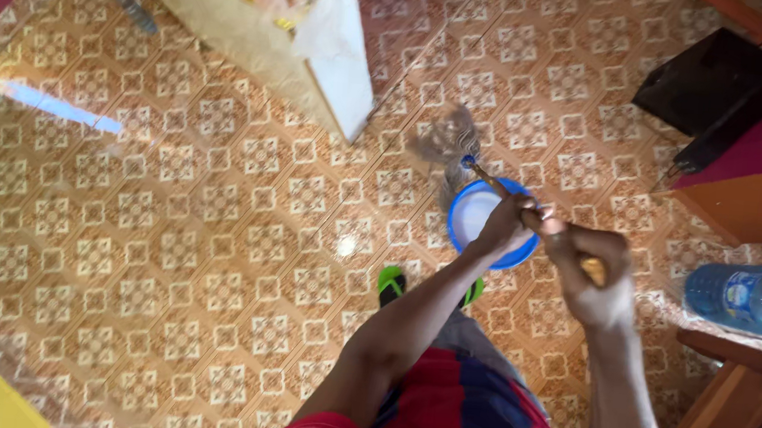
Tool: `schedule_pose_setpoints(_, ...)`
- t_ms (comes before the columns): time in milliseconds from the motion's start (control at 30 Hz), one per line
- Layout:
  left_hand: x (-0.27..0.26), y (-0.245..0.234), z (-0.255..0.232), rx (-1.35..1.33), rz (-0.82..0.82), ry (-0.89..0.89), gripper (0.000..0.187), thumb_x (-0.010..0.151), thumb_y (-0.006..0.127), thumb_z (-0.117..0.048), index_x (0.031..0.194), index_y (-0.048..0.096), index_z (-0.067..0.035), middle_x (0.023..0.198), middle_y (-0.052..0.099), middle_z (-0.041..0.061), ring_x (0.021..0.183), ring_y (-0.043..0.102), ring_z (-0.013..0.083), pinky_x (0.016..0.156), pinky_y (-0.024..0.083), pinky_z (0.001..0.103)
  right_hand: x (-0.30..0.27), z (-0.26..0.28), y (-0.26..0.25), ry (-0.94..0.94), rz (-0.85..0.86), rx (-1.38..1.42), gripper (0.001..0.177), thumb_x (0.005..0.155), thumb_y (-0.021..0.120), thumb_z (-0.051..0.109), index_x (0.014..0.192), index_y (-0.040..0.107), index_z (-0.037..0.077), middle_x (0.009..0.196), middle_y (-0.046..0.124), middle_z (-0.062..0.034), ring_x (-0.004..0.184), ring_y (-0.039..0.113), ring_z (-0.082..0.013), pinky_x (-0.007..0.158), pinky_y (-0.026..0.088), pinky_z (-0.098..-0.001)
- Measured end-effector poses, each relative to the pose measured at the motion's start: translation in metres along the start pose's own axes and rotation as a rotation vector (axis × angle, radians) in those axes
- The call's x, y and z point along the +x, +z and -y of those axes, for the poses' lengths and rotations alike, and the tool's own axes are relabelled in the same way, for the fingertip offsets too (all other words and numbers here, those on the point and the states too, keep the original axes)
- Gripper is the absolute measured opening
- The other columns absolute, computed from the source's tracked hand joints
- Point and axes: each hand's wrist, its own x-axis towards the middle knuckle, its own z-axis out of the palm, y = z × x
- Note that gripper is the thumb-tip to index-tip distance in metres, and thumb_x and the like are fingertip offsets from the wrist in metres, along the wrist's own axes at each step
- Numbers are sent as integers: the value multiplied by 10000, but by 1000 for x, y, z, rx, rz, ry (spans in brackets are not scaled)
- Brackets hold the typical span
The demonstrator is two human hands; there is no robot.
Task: The person mops a tiled floor using a mop and a blue bucket filled with soapy water, moving across different areas of the room.
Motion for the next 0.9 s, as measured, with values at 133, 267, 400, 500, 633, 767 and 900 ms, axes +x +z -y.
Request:
schedule_pose_setpoints(133, 43, 45, 47, -405, 81, -54, 132, 904, 703, -103, 876, 607, -15, 828, 608, 99, 850, 647, 242, 762, 498, 406, 13, -53, -16, -184, 9, 25, 206, 1005, 656, 74, 821, 661, -18, 606, 487, 6, 539, 404, -53, 481, 304, -289)
schedule_pose_setpoints(267, 65, 69, 78, -1004, 180, -235, 151, 1000, 676, -120, 980, 583, -2, 915, 582, 66, 953, 680, 226, 797, 516, 391, 25, -112, -5, -418, -49, 31, 324, 947, 590, 5, 631, 537, 56, 575, 520, 4, 437, 456, -84, 405, 321, -273)
schedule_pose_setpoints(400, 79, 50, 91, -58, 159, 120, 295, 838, 796, -215, 1008, 621, -48, 1064, 619, 93, 993, 635, 271, 907, 550, 410, 19, -130, 2, -412, -57, -14, 227, 930, 598, -25, 709, 552, 5, 647, 512, -74, 560, 507, -172, 541, 413, -326)
schedule_pose_setpoints(500, 99, 43, 87, 275, 231, 159, 303, 796, 839, -256, 935, 644, -70, 1066, 650, 84, 1141, 599, 300, 998, 514, 427, 31, -141, -3, -358, -62, 17, 212, 943, 598, -40, 738, 560, -3, 666, 512, -91, 616, 513, -194, 650, 436, -345)
schedule_pose_setpoints(633, 142, 59, 77, 569, 302, -111, 77, 905, 672, -183, 982, 679, -185, 1174, 658, -16, 1286, 570, 201, 1035, 447, 465, 54, -175, -17, -317, -205, 71, 199, 1030, 547, 63, 857, 604, -15, 840, 646, -103, 810, 631, -207, 776, 526, -309)
schedule_pose_setpoints(767, 201, 81, 82, 634, 232, -52, 150, 801, 691, -220, 950, 697, -236, 1168, 666, -72, 1302, 527, 168, 1129, 303, 591, 92, -214, -42, 0, -386, -4, 316, 1000, 538, 244, 832, 730, 57, 859, 755, -63, 618, 650, -151, 621, 537, -342)
schedule_pose_setpoints(900, 255, 96, 100, 709, 274, -133, 196, 869, 673, -258, 1064, 687, -273, 1185, 652, -51, 1331, 508, 196, 1144, 312, 614, 143, -233, -70, -150, -426, 195, 496, 1149, 521, 389, 777, 634, 81, 777, 680, -67, 698, 651, -164, 983, 573, -444)
